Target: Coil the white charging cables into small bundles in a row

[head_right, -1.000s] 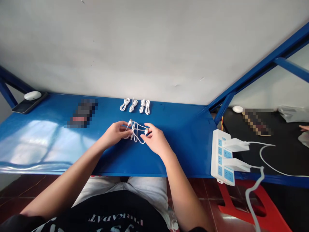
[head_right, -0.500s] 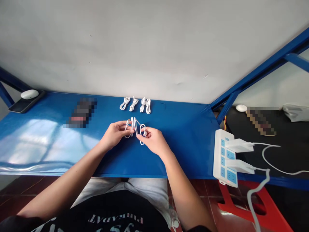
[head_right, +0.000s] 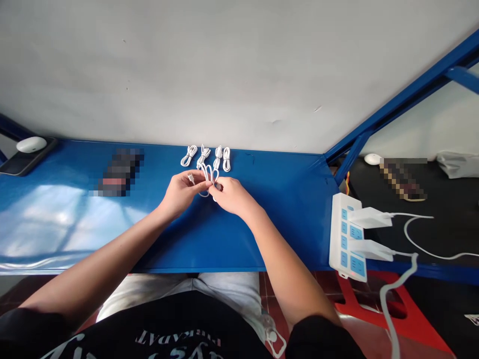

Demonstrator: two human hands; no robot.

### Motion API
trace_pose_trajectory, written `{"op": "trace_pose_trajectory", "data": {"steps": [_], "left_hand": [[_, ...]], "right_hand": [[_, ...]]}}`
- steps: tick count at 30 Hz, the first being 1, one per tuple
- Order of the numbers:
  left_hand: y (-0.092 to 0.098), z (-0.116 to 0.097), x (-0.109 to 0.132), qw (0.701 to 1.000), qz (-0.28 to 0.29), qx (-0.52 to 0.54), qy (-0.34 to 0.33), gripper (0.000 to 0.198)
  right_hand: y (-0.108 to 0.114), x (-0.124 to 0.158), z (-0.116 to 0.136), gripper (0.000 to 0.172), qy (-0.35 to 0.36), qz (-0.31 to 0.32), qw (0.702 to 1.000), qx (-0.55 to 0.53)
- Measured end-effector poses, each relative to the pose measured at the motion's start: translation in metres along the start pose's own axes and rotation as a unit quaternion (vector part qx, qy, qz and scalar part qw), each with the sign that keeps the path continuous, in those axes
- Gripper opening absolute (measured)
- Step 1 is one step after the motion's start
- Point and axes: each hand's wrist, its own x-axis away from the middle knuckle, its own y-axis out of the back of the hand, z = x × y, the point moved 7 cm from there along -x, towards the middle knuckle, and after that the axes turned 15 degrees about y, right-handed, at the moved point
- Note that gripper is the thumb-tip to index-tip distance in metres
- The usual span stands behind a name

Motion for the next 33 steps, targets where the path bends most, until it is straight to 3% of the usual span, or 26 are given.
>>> {"op": "trace_pose_trajectory", "data": {"steps": [4,9,13,18,22,26,31,33], "left_hand": [[0.002,0.01,-0.003,0.999,-0.012,0.036,0.025,0.039],[0.005,0.01,-0.001,0.998,-0.02,0.051,0.031,0.038],[0.007,0.006,0.0,0.998,-0.018,0.054,0.03,0.037],[0.015,0.009,-0.002,0.996,-0.029,0.065,0.049,0.038],[0.019,0.012,-0.003,0.993,-0.02,0.086,0.072,0.035],[0.019,0.017,-0.005,0.989,0.008,0.111,0.097,0.035],[0.015,0.027,-0.009,0.984,0.037,0.119,0.128,0.035],[0.012,0.028,-0.009,0.984,0.05,0.116,0.123,0.036]], "right_hand": [[-0.006,-0.004,-0.001,0.028,0.03,0.023,0.998,0.041],[-0.016,-0.005,-0.011,0.035,0.028,0.026,0.999,0.03],[-0.014,-0.005,-0.019,0.035,0.012,-0.021,0.998,-0.049],[-0.008,-0.004,-0.039,0.059,-0.026,-0.093,0.98,-0.177],[-0.002,-0.007,-0.046,0.053,0.002,-0.162,0.953,-0.254],[0.001,-0.008,-0.044,0.071,0.034,-0.215,0.945,-0.245],[-0.007,-0.009,-0.036,0.034,0.059,-0.209,0.951,-0.22],[-0.011,-0.01,-0.035,0.033,0.06,-0.209,0.944,-0.248]]}}
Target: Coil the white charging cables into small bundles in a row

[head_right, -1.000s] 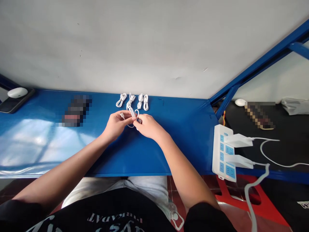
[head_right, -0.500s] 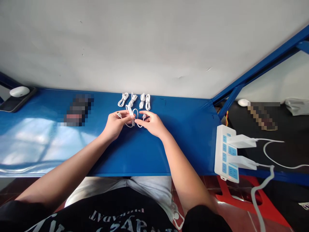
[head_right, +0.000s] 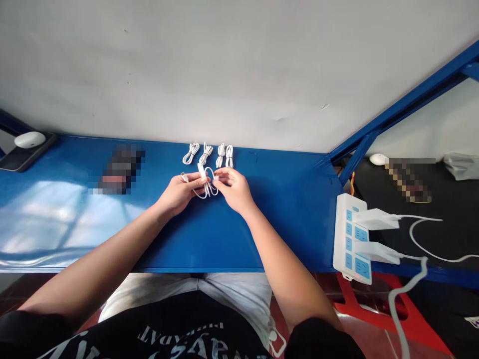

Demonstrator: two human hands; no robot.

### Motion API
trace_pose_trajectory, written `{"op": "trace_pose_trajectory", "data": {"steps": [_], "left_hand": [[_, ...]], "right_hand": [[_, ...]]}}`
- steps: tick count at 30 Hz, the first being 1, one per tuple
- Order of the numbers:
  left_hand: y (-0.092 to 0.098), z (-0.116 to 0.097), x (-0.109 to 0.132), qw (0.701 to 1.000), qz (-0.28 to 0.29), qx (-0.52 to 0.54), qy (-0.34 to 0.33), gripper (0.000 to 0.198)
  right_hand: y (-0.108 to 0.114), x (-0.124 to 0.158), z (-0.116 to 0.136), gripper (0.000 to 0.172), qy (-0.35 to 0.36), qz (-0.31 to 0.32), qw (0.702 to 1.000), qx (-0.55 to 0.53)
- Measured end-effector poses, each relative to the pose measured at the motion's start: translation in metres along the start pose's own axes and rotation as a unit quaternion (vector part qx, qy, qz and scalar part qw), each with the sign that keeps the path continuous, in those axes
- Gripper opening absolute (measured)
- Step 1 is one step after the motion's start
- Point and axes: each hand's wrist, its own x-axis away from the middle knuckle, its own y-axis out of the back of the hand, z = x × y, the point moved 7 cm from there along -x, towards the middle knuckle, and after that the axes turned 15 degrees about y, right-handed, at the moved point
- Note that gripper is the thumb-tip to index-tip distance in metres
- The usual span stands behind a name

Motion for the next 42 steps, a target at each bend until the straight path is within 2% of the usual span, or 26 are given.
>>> {"op": "trace_pose_trajectory", "data": {"steps": [2,4,7,8,10,12,16,21,23,25,28,31,35,38,42], "left_hand": [[-0.001,-0.001,0.0,0.999,-0.006,-0.022,-0.026,0.038],[0.003,-0.006,0.001,0.993,-0.058,-0.075,-0.074,0.037],[0.011,-0.016,0.006,0.955,-0.171,-0.178,-0.164,0.027],[0.012,-0.018,0.008,0.942,-0.195,-0.199,-0.188,0.025],[0.012,-0.02,0.009,0.932,-0.205,-0.21,-0.212,0.023],[0.008,-0.016,0.006,0.947,-0.168,-0.187,-0.2,0.026],[-0.005,-0.002,-0.001,0.987,-0.051,-0.1,-0.118,0.036],[-0.01,0.004,0.0,0.997,-0.036,0.005,-0.072,0.06],[-0.016,0.008,0.0,0.999,0.004,0.032,-0.033,0.057],[-0.024,0.01,-0.001,0.997,0.048,0.053,0.001,0.046],[-0.03,0.012,-0.001,0.994,0.064,0.088,0.013,0.039],[-0.029,0.011,0.001,0.996,0.039,0.078,-0.008,0.043],[-0.03,0.009,0.008,0.999,0.031,0.019,-0.011,0.058],[-0.03,0.009,0.012,0.999,0.048,-0.022,0.014,0.054],[-0.033,0.009,0.011,0.992,0.106,-0.053,0.035,0.042]], "right_hand": [[-0.004,0.002,-0.004,0.036,-0.025,-0.004,0.999,-0.027],[-0.006,0.003,-0.009,0.04,-0.06,-0.011,0.997,-0.038],[-0.009,0.005,-0.011,0.044,-0.089,-0.024,0.995,-0.042],[-0.009,0.005,-0.011,0.046,-0.092,-0.028,0.994,-0.047],[-0.011,0.004,-0.011,0.048,-0.092,-0.03,0.994,-0.059],[-0.013,0.004,-0.012,0.049,-0.091,-0.031,0.993,-0.071],[-0.014,0.002,-0.016,0.046,-0.071,-0.035,0.994,-0.072],[-0.009,0.001,-0.012,0.039,-0.008,-0.037,0.999,0.006],[-0.006,0.001,-0.008,0.037,0.01,-0.038,0.998,0.044],[-0.005,0.001,-0.003,0.033,0.02,-0.036,0.996,0.075],[-0.004,0.002,0.005,0.03,0.03,-0.029,0.991,0.125],[-0.004,0.003,0.013,0.031,0.062,-0.023,0.982,0.178],[-0.005,0.003,0.014,0.042,0.075,0.002,0.98,0.184],[-0.002,0.001,0.014,0.035,0.072,0.006,0.985,0.155],[0.001,-0.001,0.018,0.023,0.054,-0.002,0.996,0.076]]}}
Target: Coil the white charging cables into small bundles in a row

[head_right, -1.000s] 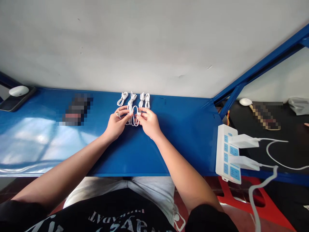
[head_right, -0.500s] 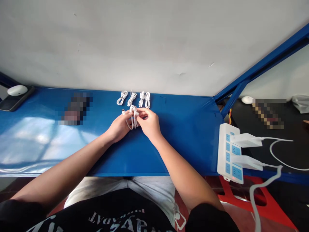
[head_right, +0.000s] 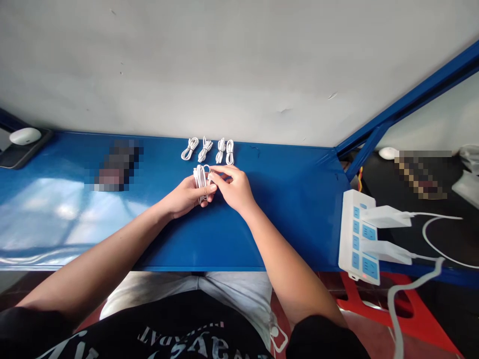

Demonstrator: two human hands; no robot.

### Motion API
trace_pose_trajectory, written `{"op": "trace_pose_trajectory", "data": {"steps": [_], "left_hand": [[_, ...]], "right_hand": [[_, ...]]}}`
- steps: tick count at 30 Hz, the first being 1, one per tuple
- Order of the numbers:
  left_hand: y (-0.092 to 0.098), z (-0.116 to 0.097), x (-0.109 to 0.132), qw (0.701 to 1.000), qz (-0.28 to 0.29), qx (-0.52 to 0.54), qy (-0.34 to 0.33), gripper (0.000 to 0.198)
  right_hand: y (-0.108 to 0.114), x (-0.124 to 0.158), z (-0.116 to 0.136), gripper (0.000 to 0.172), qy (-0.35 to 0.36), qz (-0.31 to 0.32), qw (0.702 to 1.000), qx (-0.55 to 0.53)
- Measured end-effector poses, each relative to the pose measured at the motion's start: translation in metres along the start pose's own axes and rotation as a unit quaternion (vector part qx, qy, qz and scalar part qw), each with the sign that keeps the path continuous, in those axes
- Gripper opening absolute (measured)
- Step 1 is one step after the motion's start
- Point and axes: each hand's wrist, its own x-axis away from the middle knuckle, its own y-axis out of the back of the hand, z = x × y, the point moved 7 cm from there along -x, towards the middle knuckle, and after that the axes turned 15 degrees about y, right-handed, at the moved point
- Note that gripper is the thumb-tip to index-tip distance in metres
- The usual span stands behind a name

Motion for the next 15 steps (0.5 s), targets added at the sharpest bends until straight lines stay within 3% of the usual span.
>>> {"op": "trace_pose_trajectory", "data": {"steps": [10,15], "left_hand": [[0.0011,0.0074,-0.0033,1.0,0.001,-0.014,0.024,0.036],[-0.0004,0.0027,0.0021,0.993,-0.034,-0.11,0.015,0.038]], "right_hand": [[-0.0066,-0.0004,0.0036,0.036,-0.016,0.024,0.991,-0.13],[-0.0087,0.0012,0.008,0.042,-0.03,0.051,0.984,-0.165]]}}
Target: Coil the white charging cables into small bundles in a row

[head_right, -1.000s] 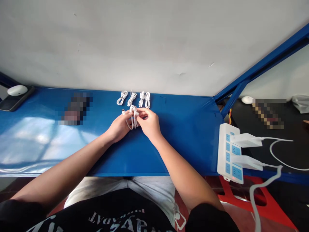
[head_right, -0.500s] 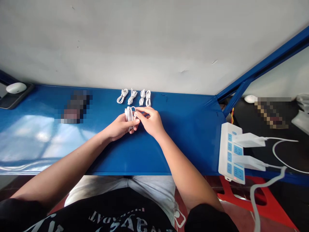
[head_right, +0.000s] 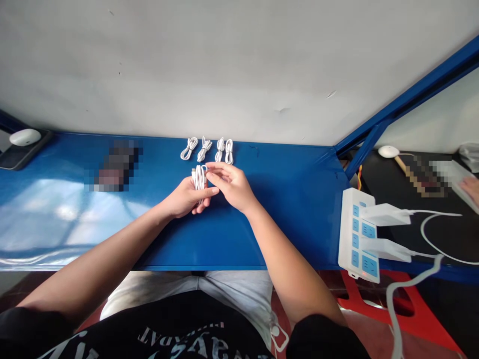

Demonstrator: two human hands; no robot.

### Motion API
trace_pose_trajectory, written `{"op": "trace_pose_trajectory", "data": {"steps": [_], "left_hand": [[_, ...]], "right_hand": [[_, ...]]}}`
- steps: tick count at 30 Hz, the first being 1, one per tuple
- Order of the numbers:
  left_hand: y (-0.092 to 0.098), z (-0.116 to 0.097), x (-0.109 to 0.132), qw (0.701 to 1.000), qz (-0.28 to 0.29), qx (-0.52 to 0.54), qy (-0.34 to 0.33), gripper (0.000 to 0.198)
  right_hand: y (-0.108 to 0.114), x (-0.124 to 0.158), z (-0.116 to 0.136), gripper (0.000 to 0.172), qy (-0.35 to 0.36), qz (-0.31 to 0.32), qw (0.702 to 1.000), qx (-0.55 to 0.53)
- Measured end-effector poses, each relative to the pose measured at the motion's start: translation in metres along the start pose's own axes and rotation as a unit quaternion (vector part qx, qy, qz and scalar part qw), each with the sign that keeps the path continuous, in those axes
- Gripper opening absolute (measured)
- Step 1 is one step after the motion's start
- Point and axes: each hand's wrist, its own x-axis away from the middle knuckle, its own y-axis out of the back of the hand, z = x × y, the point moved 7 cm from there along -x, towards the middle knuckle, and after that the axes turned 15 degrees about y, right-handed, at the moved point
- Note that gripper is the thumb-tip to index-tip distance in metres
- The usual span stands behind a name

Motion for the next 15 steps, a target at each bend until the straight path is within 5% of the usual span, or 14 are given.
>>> {"op": "trace_pose_trajectory", "data": {"steps": [4,10,15], "left_hand": [[-0.001,-0.006,0.002,0.997,-0.032,-0.048,-0.049,0.023],[-0.015,0.0,0.003,0.996,0.084,0.007,-0.009,0.024],[-0.022,0.004,0.006,0.977,0.172,0.112,0.05,0.022]], "right_hand": [[-0.013,0.004,0.002,0.065,0.006,0.041,0.999,-0.013],[-0.02,0.007,0.01,0.028,0.078,0.08,0.988,0.11],[-0.011,0.006,0.015,0.024,0.071,0.082,0.983,0.145]]}}
